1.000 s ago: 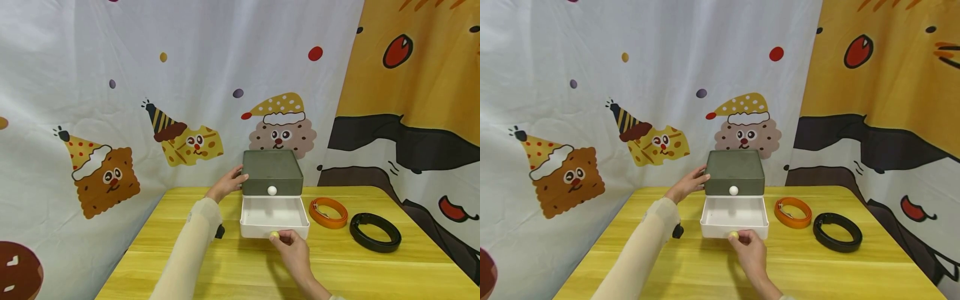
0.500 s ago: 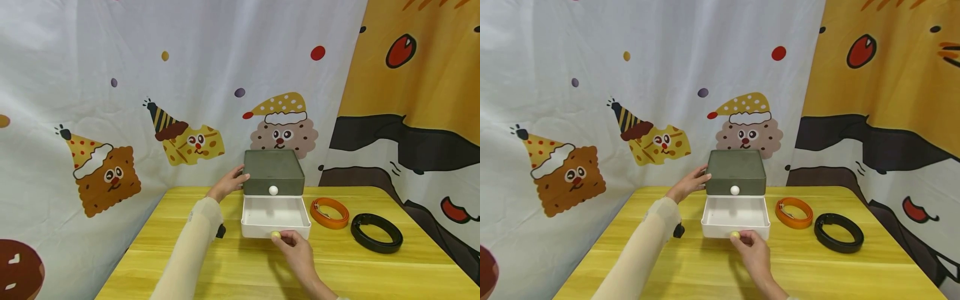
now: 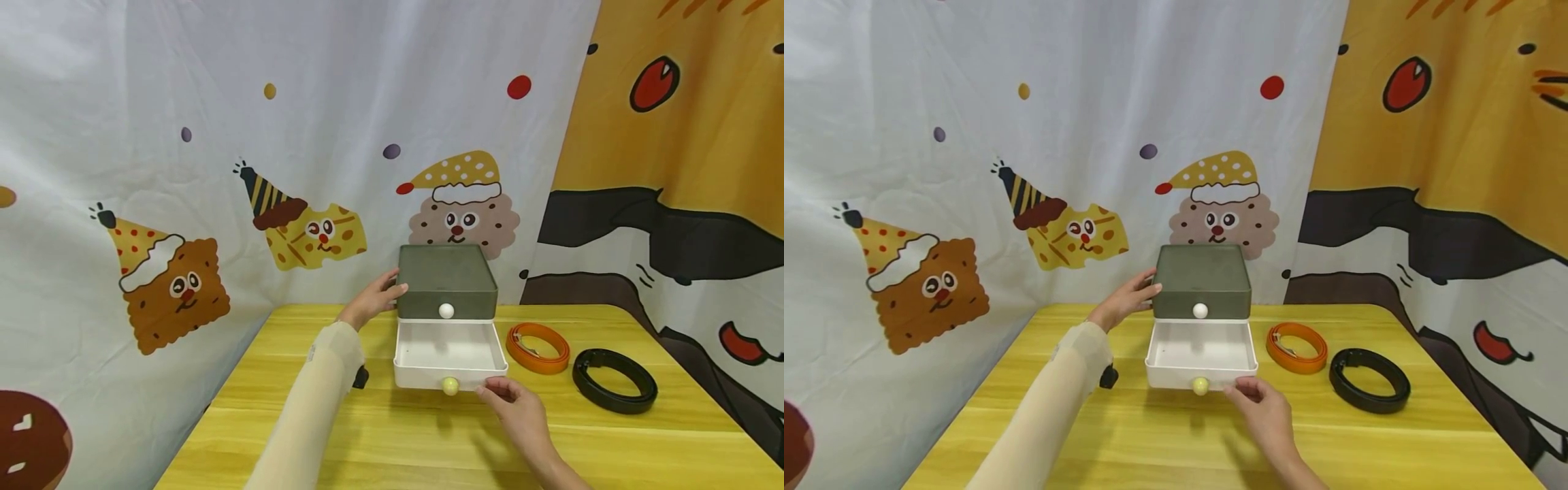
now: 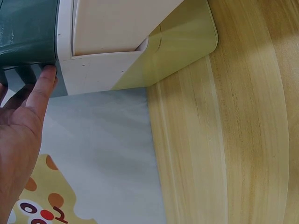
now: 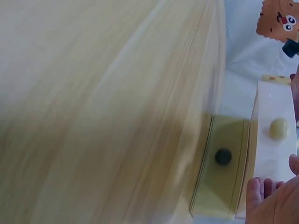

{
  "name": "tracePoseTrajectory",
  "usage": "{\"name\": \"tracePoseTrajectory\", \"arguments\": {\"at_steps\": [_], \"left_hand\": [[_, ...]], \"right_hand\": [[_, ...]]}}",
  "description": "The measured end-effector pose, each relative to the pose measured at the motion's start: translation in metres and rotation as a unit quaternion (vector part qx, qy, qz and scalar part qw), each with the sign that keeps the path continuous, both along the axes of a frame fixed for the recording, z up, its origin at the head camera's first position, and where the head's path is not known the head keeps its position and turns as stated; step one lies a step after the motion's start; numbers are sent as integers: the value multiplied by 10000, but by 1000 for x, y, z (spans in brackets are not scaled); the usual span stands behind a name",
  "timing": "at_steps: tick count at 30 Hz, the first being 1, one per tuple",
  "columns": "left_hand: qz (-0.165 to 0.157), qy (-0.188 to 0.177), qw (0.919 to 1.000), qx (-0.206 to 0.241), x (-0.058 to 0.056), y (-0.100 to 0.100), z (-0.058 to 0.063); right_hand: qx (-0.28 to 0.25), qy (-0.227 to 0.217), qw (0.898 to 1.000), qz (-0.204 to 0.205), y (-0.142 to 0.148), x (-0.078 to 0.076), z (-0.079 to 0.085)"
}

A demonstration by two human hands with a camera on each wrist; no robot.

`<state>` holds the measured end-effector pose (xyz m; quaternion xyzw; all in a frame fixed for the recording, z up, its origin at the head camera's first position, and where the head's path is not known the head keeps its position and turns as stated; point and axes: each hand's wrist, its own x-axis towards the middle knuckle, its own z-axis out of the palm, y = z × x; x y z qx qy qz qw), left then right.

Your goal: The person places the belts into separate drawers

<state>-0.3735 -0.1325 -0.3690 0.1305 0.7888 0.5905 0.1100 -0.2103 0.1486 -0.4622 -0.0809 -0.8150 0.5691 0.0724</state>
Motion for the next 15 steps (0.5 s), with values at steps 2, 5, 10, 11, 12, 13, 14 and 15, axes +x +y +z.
{"name": "tracePoseTrajectory", "arguments": {"at_steps": [2, 5, 10, 11, 12, 13, 14, 15], "left_hand": [[8, -10, 10000, -2, 0, 0, 0], [26, -36, 10000, -13, 0, 0, 0], [39, -52, 10000, -42, 0, 0, 1], [37, -47, 10000, -39, 0, 1, 1], [42, -50, 10000, -36, 0, 1, 1], [47, -54, 10000, -32, 0, 1, 1], [52, -56, 10000, -28, 0, 1, 1], [51, -50, 10000, -22, 0, 1, 1]], "right_hand": [[73, -74, 9999, -31, 8, 0, 2], [197, -175, 9996, -65, 21, 0, 4], [476, -218, 9986, -52, 41, -1, 9], [513, -216, 9984, -38, 45, -1, 10], [556, -190, 9983, -35, 48, -2, 11], [599, -156, 9981, -31, 53, -3, 12], [661, -123, 9977, -34, 57, -3, 13], [723, -97, 9973, -46, 61, -4, 13]]}}
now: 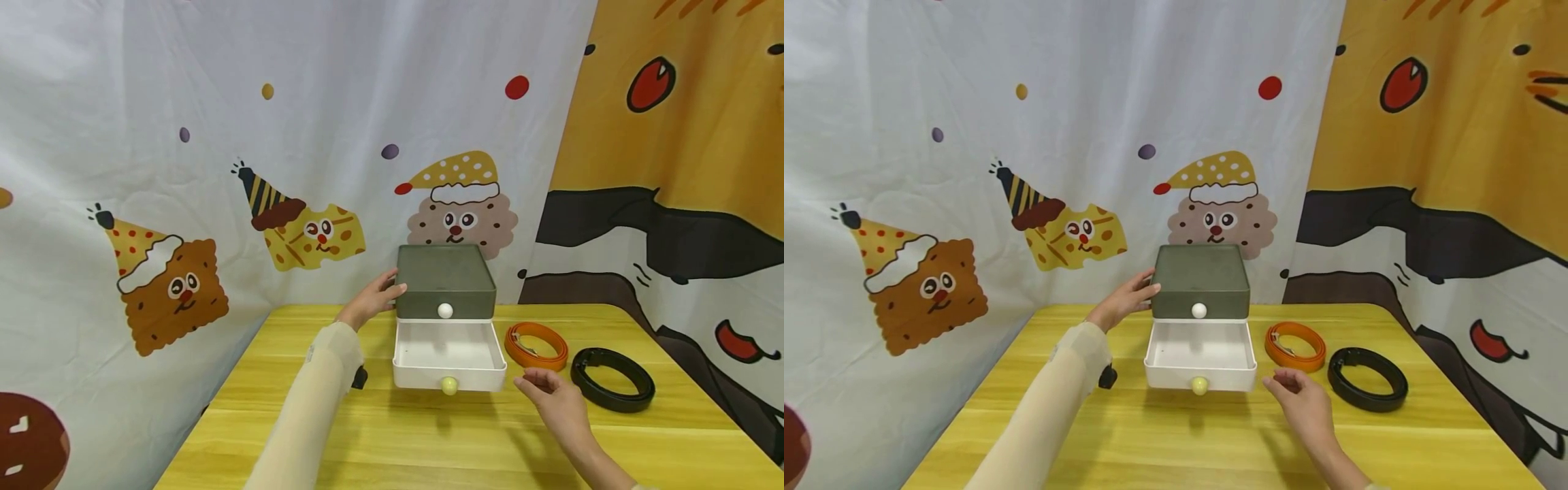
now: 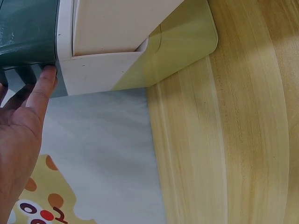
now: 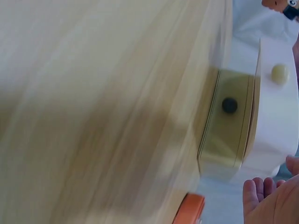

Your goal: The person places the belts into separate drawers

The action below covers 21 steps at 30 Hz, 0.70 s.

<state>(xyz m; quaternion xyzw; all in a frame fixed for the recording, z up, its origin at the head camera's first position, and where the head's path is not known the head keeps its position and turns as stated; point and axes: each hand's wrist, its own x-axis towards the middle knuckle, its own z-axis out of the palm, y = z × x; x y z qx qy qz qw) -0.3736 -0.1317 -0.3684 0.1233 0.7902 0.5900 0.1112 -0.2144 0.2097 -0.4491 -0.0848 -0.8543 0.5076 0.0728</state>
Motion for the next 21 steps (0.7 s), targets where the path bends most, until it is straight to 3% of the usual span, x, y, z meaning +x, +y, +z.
{"name": "tracePoseTrajectory", "arguments": {"at_steps": [8, 15, 21], "left_hand": [[3, 19, 10000, 19, 1, 0, 0], [8, 32, 10000, 22, -1, 0, 0], [37, -12, 10000, 30, -2, 0, -2]], "right_hand": [[608, -29, 9980, -191, 39, -9, 1], [470, -212, 9986, -137, 70, -16, 7], [672, -141, 9964, -493, 98, -23, 7]]}}
